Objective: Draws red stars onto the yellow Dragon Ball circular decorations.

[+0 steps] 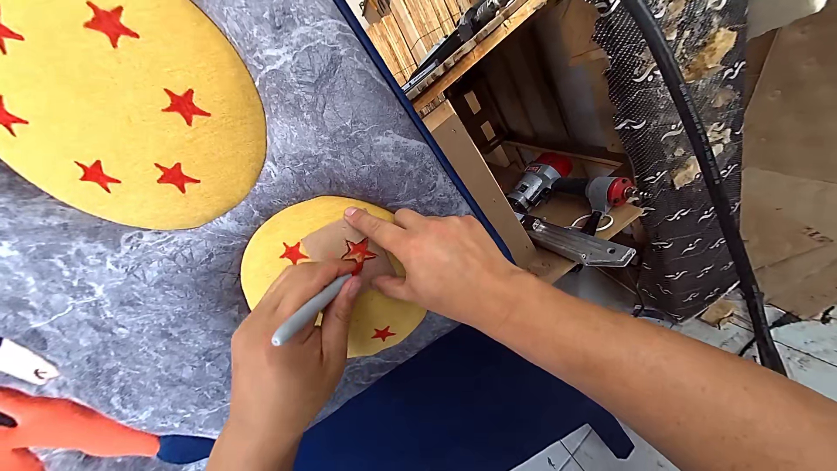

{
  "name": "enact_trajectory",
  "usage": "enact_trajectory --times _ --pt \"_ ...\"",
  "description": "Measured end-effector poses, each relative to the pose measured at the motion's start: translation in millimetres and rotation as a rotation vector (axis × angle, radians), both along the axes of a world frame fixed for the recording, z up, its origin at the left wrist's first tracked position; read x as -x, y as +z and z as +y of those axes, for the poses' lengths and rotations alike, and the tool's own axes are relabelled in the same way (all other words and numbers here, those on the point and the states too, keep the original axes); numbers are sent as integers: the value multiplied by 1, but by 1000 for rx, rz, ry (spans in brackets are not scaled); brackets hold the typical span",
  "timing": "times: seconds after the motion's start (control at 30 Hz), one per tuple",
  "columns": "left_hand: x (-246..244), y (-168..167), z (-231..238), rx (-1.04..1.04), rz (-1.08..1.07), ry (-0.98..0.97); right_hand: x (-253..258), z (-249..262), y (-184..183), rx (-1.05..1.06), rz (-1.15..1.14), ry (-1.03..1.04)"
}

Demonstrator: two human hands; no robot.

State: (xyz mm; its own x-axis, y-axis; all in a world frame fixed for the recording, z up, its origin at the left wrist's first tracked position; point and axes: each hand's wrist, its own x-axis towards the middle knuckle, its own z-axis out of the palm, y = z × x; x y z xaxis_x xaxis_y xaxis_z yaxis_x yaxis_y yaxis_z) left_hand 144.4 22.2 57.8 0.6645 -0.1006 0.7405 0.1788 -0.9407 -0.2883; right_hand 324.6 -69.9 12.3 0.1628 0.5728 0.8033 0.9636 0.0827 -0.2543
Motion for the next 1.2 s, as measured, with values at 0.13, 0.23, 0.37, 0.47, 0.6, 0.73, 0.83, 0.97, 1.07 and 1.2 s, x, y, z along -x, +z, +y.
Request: enact_trajectory --times 0.13,0.23,0.37,0.47,0.6,0.73,0.83,0.97,1.07,1.2 --pt "-3 4 -3 -49 -26 16 1 -1 0 15 4 9" --pt "-1 10 -5 -64 53 34 1 -1 0 11 4 9" --pt "-3 10 -5 -61 56 21 1 -2 1 29 17 16" --pt "0 12 -7 -34 76 39 1 -3 2 33 19 19" --pt "-2 9 -5 -7 -1 22 1 -3 2 33 19 22" --pt "0 8 1 33 14 -20 0 -2 1 28 14 23" --pt "-2 3 2 60 -57 -48 1 -2 1 24 11 24" --pt "-3 -3 -1 52 -67 -35 1 -2 1 19 15 23" --pt "-3 -5 0 66 -113 -30 0 -2 1 27 10 20" --pt "-8 -12 -1 48 -102 -48 0 0 0 5 10 21"
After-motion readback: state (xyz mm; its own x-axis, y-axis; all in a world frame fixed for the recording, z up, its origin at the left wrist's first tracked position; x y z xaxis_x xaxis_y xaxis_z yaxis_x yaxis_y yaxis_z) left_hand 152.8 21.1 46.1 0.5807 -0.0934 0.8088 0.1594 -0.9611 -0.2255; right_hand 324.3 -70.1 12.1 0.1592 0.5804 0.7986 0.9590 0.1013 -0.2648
